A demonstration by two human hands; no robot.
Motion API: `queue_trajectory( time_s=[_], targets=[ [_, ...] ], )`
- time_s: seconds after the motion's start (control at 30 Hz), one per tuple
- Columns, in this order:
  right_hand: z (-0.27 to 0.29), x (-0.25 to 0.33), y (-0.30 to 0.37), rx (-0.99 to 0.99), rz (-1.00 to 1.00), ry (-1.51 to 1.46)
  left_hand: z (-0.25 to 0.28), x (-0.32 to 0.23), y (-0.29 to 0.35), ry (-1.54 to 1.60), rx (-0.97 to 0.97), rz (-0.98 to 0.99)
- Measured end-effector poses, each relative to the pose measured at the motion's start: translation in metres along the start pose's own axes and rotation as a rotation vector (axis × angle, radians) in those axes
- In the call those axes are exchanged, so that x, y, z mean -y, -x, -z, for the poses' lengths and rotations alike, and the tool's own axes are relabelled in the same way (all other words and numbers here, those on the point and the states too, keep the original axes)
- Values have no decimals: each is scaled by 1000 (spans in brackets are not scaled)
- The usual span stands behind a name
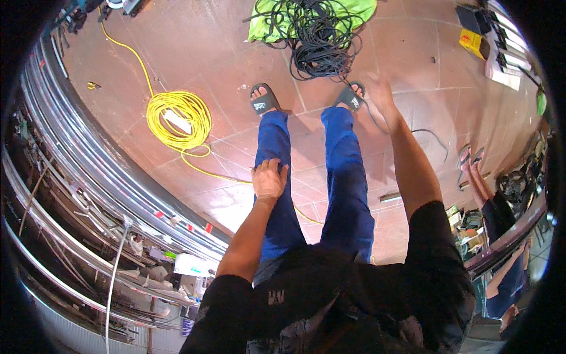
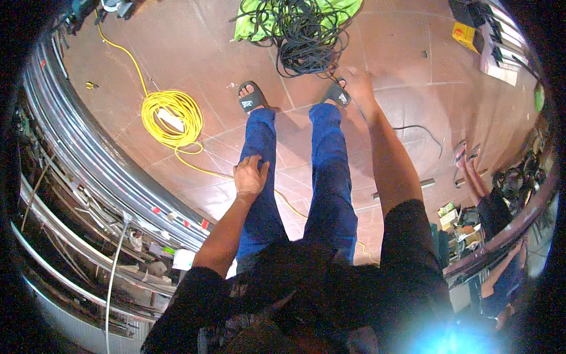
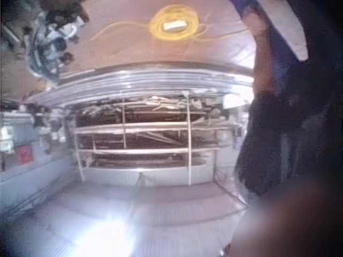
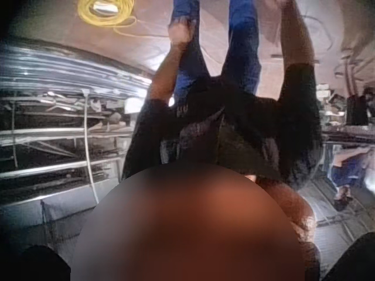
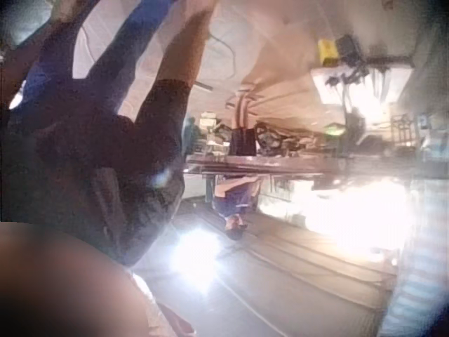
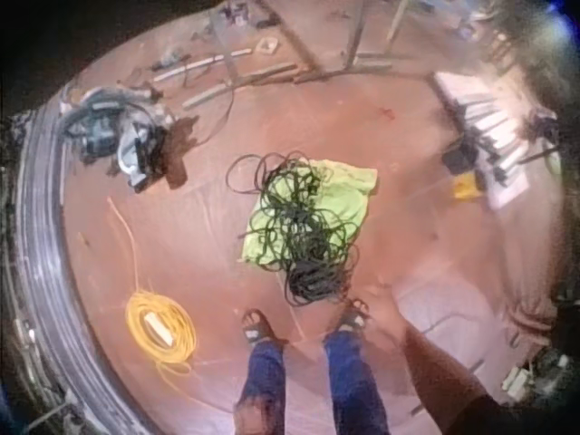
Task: The person assembles metal frame components by inserting black plastic strips into aluminum profiles. They use a clamp to secure pieces, cut a green zip tie with scissors, and handle a bundle of black cables. The person repeatedly positions and adjusts the frame parts on a workbench.
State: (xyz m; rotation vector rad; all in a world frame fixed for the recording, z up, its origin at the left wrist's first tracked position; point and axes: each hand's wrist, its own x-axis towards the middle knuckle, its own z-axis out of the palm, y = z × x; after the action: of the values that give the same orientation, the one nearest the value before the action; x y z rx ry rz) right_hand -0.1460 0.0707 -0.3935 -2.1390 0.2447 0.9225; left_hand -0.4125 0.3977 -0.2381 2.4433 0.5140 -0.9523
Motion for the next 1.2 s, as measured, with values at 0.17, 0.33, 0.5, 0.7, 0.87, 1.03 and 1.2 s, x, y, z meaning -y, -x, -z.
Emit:
queue_trajectory(
  time_s=[0.17, 0.33, 0.5, 0.7, 0.87, 1.03, 1.2],
  targets=[
    [-83, 63, -124, 232, 316, 180, -13, 2, -2, -20, 14, 45],
    [-128, 43, -194, 263, 290, 998, -18, 8, -6, 30, 20, 88],
    [-140, 9, -203, 172, 145, 1006, -30, 14, -4, 80, 20, 110],
    [-154, -33, -215, 14, 31, 842, -37, 14, -1, 94, 38, 106],
    [-146, -34, -198, -131, 254, 633, -40, 12, -2, 89, 72, 119],
    [-103, 10, -187, 27, 440, 689, -41, 11, -4, 65, 97, 109],
    [-91, 39, -170, -62, 289, 575, -43, 7, -4, 24, 114, 115]
  ],
)
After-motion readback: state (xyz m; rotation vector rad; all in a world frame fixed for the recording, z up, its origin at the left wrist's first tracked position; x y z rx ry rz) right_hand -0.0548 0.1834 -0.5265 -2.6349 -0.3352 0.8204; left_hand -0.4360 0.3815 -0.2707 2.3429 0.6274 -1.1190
